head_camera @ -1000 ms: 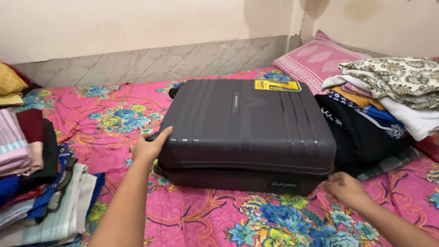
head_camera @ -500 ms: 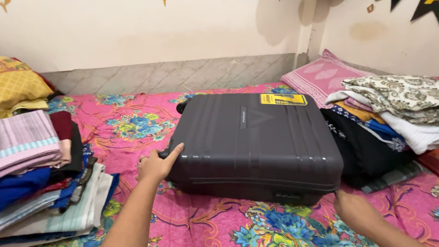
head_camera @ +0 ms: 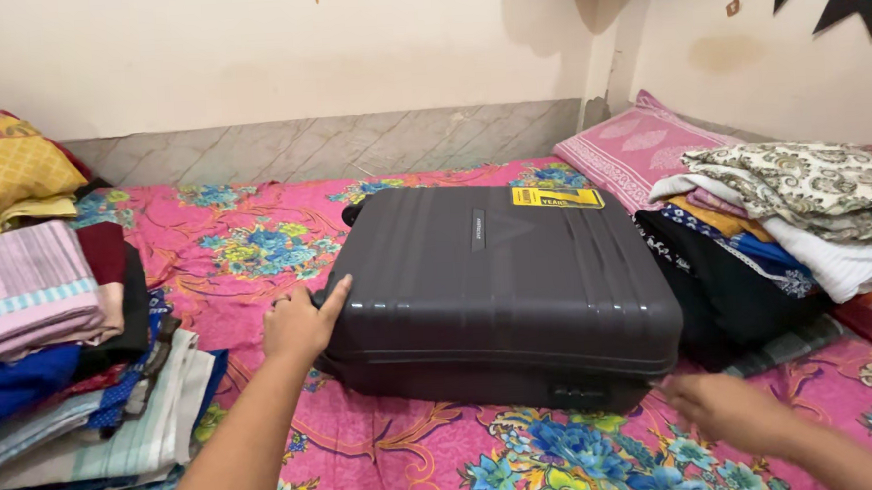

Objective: The person removes several items of folded clothing from a suitcase and stacks them on a bed, then opens the interior compartment of the suitcase to zip it closed.

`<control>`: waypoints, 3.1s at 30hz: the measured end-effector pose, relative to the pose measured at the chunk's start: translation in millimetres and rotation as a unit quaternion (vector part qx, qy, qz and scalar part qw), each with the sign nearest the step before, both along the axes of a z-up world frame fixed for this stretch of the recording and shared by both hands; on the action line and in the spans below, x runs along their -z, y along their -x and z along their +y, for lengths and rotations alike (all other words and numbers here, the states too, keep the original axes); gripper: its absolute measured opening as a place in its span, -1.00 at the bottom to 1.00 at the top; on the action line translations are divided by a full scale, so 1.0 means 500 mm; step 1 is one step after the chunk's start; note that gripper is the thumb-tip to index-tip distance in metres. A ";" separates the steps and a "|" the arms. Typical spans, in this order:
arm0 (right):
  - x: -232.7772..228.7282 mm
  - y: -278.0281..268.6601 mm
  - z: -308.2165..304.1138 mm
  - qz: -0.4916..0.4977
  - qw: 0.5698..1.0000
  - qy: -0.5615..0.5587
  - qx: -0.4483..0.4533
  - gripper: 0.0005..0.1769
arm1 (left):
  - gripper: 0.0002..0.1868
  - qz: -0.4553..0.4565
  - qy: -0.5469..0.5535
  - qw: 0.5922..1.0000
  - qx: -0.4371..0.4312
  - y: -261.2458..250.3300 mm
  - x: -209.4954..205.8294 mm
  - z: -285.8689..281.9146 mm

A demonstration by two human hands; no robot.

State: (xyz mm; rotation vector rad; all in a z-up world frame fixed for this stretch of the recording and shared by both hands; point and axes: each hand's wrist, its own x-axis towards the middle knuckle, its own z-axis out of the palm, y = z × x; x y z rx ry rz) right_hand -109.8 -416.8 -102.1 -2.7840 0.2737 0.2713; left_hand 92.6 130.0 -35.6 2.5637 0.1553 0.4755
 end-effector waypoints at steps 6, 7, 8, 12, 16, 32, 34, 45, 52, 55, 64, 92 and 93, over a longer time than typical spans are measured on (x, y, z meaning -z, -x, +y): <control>0.001 -0.015 0.214 -0.026 0.995 -0.094 0.018 -0.73 | -0.04 -0.027 0.051 0.998 0.013 -0.035 0.020 0.009; 0.006 -0.030 0.240 -0.030 0.993 -0.116 0.011 -0.74 | -0.04 -0.017 0.060 0.998 0.014 -0.037 0.016 0.011; 0.010 -0.042 0.254 -0.034 0.990 -0.138 0.003 -0.74 | -0.04 -0.018 0.058 0.998 0.013 -0.037 0.013 0.014; 0.048 -0.080 0.306 -0.149 0.973 -0.131 -0.114 -0.79 | -0.04 0.009 0.047 0.998 0.042 -0.036 0.001 0.035; 0.027 -0.056 0.320 -0.172 0.975 -0.131 -0.051 -0.70 | -0.05 0.039 -0.050 0.994 0.092 -0.044 -0.009 0.057; 0.091 -0.101 0.263 -0.386 0.904 -0.164 0.076 0.32 | -0.36 -0.071 -0.275 0.951 0.121 0.169 0.049 0.088; 0.092 -0.176 0.215 -0.377 0.903 -0.196 0.072 0.33 | -0.13 0.040 -0.111 0.993 0.014 0.212 0.040 0.049; -0.046 -0.539 0.006 -0.303 0.919 -0.178 0.179 0.50 | -0.10 0.023 0.025 0.976 0.214 0.409 -0.005 -0.193; -0.215 -0.442 0.387 -0.127 0.985 0.105 0.050 0.18 | -0.31 -0.046 0.339 0.926 0.158 0.194 0.158 0.018; -0.225 -0.416 0.482 -0.154 0.978 0.126 0.054 0.26 | -0.45 -0.024 0.286 0.958 -0.018 0.071 0.269 0.157; -0.244 -0.233 0.524 -0.313 0.891 0.001 -0.328 -0.27 | -0.19 0.053 0.218 0.971 0.083 0.043 0.405 0.125; -0.360 -0.089 0.553 -0.516 0.684 0.099 -0.505 -0.47 | -0.25 0.114 0.746 0.645 0.123 0.194 0.098 -0.153; -0.365 -0.089 0.551 -0.516 0.685 0.096 -0.506 -0.48 | -0.19 0.071 0.789 0.595 0.133 0.193 0.097 -0.166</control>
